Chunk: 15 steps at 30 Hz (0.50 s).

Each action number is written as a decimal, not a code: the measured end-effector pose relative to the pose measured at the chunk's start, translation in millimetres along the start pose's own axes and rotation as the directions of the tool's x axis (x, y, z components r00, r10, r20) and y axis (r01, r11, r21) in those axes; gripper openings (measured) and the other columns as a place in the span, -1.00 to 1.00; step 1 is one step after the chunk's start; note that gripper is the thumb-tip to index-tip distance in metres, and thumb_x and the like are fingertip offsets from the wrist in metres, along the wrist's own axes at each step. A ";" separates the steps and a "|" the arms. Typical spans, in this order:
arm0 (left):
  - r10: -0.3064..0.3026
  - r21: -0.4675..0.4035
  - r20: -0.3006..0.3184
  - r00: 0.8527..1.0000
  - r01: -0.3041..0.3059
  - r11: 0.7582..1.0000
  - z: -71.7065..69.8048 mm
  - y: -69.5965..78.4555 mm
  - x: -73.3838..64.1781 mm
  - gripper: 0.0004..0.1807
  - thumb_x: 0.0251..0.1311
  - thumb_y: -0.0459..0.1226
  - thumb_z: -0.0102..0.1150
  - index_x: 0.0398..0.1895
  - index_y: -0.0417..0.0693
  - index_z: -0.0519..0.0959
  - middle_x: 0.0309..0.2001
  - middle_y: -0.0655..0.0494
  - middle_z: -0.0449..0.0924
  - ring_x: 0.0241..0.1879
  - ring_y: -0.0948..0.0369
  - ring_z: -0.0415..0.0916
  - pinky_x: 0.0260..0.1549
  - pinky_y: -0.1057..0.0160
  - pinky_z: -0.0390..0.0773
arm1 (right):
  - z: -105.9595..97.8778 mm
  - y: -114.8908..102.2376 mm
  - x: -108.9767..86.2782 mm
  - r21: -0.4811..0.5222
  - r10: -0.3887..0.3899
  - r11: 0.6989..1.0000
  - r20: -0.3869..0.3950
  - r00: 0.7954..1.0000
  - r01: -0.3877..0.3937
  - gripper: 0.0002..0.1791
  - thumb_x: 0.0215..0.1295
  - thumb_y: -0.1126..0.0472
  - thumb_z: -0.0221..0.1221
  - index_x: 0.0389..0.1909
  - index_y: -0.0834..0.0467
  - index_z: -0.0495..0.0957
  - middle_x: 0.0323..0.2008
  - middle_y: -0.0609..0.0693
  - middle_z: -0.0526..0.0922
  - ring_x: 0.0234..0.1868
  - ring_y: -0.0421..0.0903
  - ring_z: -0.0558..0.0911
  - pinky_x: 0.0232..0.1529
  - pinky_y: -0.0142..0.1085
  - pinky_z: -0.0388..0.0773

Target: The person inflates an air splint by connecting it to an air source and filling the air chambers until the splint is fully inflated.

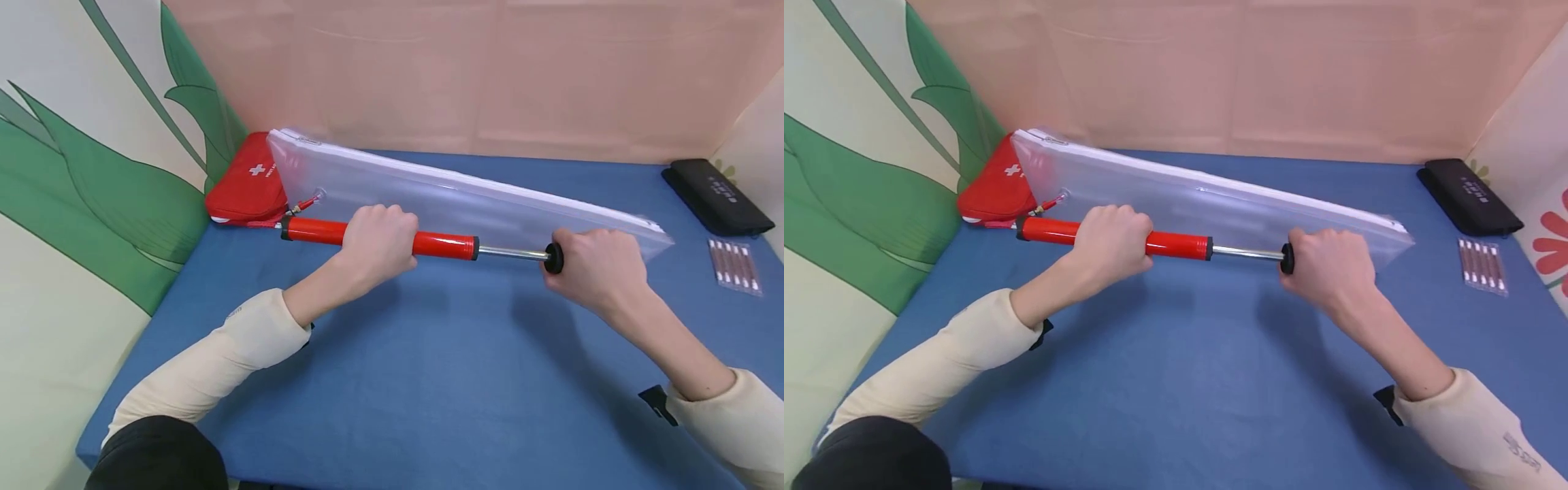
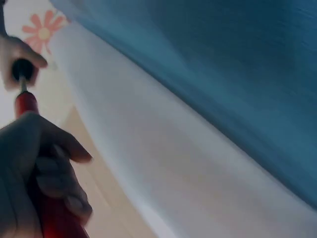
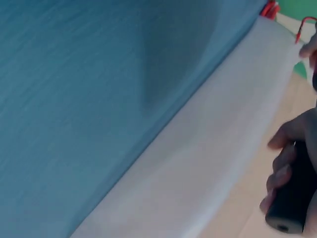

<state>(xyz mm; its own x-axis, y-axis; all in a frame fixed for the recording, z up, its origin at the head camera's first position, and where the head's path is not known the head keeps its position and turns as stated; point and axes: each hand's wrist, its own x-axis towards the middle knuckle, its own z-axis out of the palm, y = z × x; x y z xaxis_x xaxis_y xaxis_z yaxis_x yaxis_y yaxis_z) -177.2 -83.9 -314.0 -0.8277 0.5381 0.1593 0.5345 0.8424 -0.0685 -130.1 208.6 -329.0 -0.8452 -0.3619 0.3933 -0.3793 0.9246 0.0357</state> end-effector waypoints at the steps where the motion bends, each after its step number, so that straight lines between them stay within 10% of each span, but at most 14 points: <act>1: -0.008 0.005 -0.006 1.000 0.008 1.000 -0.6 2.4 -0.3 -0.63 -0.22 -0.12 0.48 -0.32 -0.12 0.65 -0.52 0.04 0.57 -0.59 0.17 0.48 -0.49 0.19 0.61 | 0.4 -5.4 2.2 -0.003 0.001 1.000 -0.015 1.000 -0.001 -0.69 -0.16 0.25 0.28 -0.69 0.12 0.27 -0.85 -0.08 0.17 -0.84 -0.08 0.19 -0.83 -0.23 0.14; 10: -0.071 0.039 -0.027 0.997 0.072 0.997 -7.0 28.7 -3.2 -0.64 -0.21 -0.07 0.47 -0.33 -0.03 0.67 -0.56 0.11 0.54 -0.62 0.22 0.44 -0.56 0.25 0.58 | 2.3 -52.6 21.3 -0.010 0.019 1.000 0.005 1.000 -0.019 -0.72 -0.18 0.32 0.29 -0.66 0.20 0.32 -0.83 -0.01 0.22 -0.84 -0.07 0.25 -0.80 -0.24 0.29; 15: 0.004 0.009 0.000 1.000 -0.004 1.000 -3.2 24.2 -7.3 -0.60 -0.18 -0.02 0.47 -0.31 -0.05 0.68 -0.56 0.10 0.56 -0.62 0.22 0.45 -0.56 0.27 0.58 | 10.1 -50.4 21.0 0.020 -0.060 0.998 -0.030 0.998 0.061 -0.71 -0.21 0.30 0.30 -0.63 0.17 0.31 -0.81 -0.05 0.21 -0.82 -0.10 0.24 -0.80 -0.26 0.23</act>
<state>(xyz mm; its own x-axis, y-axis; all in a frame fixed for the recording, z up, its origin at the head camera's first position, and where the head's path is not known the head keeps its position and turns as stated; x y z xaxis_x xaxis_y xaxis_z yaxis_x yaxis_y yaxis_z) -157.7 -67.5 -313.7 -0.8253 0.5418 0.1593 0.5366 0.8402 -0.0778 -132.5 153.2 -331.8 -0.8093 -0.4133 0.4175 -0.4374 0.8983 0.0415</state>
